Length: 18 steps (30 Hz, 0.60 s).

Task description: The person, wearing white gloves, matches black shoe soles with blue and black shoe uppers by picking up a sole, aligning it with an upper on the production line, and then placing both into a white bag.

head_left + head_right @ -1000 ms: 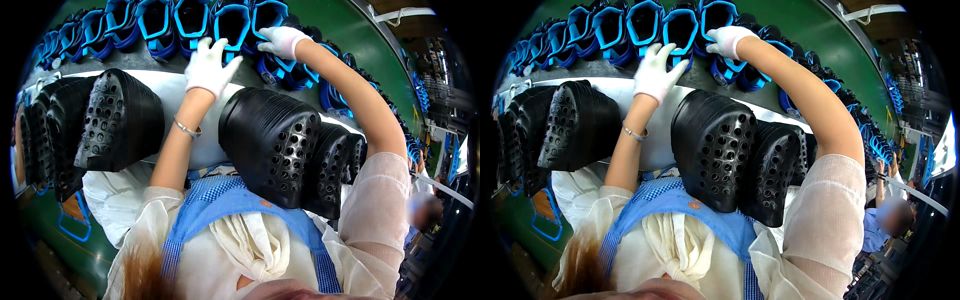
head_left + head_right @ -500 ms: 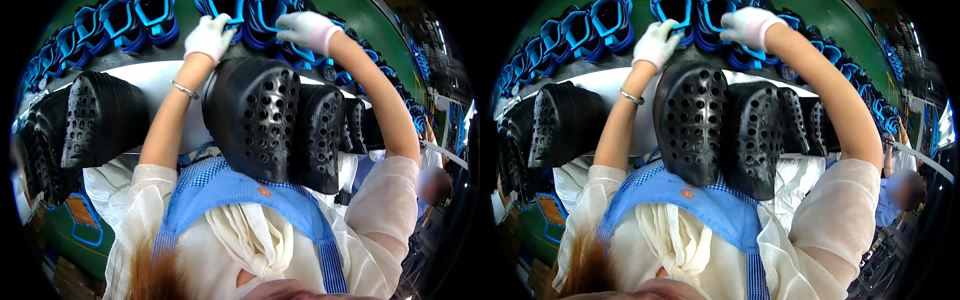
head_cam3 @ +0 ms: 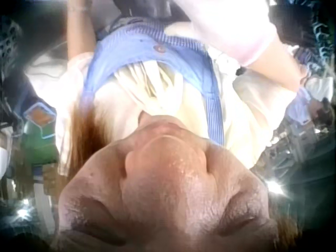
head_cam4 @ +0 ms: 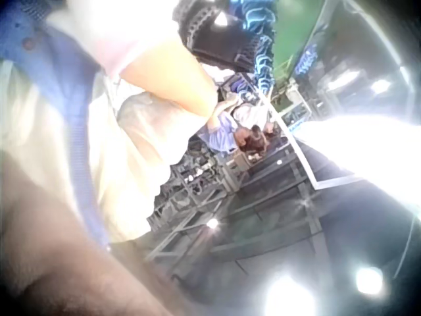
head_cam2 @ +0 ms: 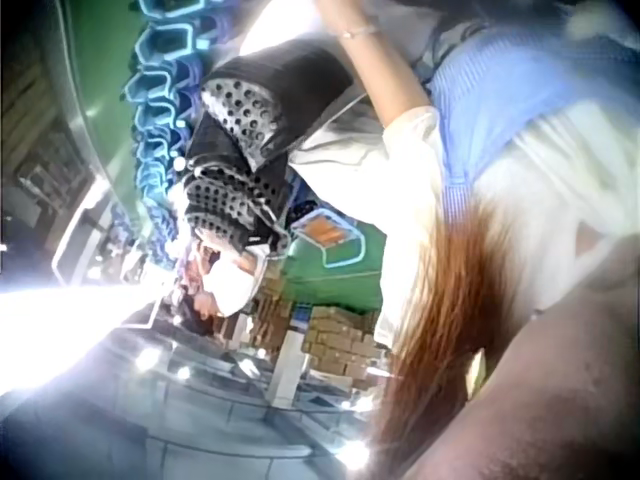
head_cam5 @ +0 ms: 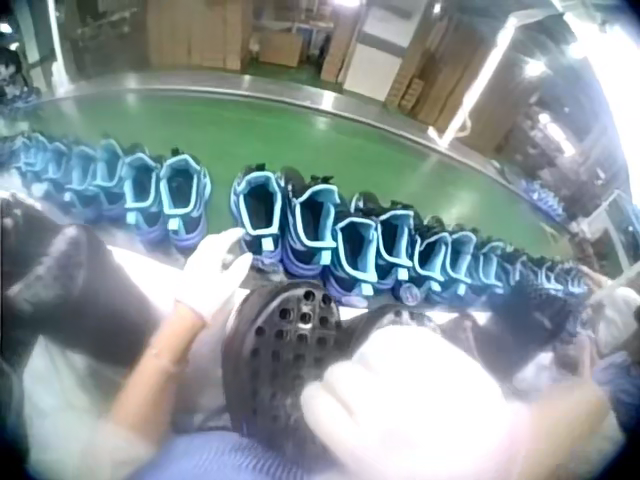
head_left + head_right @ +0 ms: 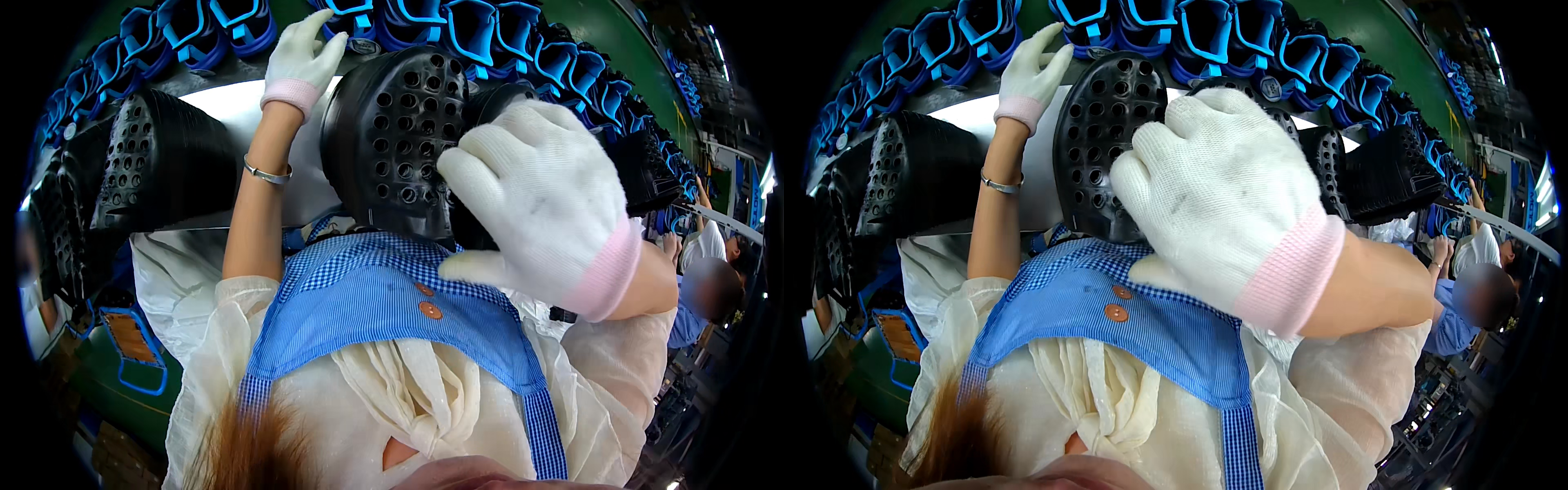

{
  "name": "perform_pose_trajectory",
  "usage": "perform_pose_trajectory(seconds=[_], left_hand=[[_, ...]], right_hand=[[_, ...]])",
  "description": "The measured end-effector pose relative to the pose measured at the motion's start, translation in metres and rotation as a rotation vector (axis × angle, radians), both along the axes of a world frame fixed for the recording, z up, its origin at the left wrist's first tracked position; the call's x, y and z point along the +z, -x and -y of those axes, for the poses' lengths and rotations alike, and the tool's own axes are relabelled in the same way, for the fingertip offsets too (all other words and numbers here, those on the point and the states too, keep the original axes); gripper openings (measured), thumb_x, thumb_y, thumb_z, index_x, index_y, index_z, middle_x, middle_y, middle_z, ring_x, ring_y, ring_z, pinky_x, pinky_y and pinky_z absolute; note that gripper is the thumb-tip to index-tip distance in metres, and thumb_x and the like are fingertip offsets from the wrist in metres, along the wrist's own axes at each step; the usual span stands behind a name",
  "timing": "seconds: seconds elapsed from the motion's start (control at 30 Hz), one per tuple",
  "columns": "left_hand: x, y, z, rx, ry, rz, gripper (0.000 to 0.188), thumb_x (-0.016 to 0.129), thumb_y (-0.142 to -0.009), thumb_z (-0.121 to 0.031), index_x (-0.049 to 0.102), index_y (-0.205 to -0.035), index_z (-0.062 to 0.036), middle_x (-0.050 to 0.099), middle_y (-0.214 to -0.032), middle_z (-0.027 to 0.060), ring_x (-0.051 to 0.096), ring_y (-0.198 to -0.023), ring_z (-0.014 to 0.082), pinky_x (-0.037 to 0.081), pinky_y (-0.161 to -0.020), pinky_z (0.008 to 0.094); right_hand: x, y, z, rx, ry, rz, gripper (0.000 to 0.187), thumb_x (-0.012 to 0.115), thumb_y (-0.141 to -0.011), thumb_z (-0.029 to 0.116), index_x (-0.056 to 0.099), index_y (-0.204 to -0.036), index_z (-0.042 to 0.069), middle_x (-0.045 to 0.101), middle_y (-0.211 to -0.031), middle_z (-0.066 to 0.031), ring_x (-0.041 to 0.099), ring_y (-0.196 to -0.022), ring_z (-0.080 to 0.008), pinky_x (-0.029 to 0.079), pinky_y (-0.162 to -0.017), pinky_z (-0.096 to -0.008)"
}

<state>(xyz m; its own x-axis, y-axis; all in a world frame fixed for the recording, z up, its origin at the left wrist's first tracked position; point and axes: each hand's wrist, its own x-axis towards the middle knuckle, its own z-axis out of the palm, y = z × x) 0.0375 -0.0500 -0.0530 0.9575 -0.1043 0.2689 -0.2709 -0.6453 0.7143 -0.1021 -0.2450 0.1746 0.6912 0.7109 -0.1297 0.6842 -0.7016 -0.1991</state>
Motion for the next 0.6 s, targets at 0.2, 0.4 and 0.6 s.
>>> perform_pose_trajectory(seconds=[0.2, 0.4, 0.6], left_hand=[[0.002, 0.009, -0.002, 0.014, 0.065, -0.007, 0.04, 0.062, -0.084, -0.034, 0.064, -0.118, -0.0127, 0.061, -0.11, 0.014, 0.064, -0.089, 0.0255, 0.051, -0.084, 0.0361], [0.003, 0.009, -0.004, 0.004, 0.12, 0.0, 0.04, 0.063, -0.084, -0.035, 0.065, -0.117, -0.0121, 0.063, -0.107, 0.0126, 0.065, -0.086, 0.0239, 0.051, -0.082, 0.0353], [0.063, 0.022, -0.011, -0.233, 0.75, -0.316, 0.049, 0.047, -0.099, -0.038, 0.055, -0.128, 0.0014, 0.06, -0.122, 0.0112, 0.061, -0.102, 0.0159, 0.051, -0.084, 0.028]], right_hand=[[-0.009, 0.003, 0.0, -0.002, 0.025, 0.032, 0.058, 0.081, -0.042, 0.035, 0.059, -0.087, 0.006, 0.057, -0.081, -0.006, 0.057, -0.078, -0.0253, 0.046, -0.076, -0.0386], [-0.007, -0.004, 0.0, -0.017, 0.01, 0.026, 0.051, 0.08, -0.045, 0.031, 0.059, -0.084, 0.005, 0.056, -0.079, -0.0066, 0.057, -0.077, -0.0261, 0.046, -0.072, -0.0381], [0.039, -0.013, 0.001, 0.029, -0.087, 0.054, 0.045, 0.078, -0.052, 0.031, 0.061, -0.083, 0.003, 0.058, -0.079, -0.0097, 0.057, -0.072, -0.0289, 0.045, -0.067, -0.0379]])
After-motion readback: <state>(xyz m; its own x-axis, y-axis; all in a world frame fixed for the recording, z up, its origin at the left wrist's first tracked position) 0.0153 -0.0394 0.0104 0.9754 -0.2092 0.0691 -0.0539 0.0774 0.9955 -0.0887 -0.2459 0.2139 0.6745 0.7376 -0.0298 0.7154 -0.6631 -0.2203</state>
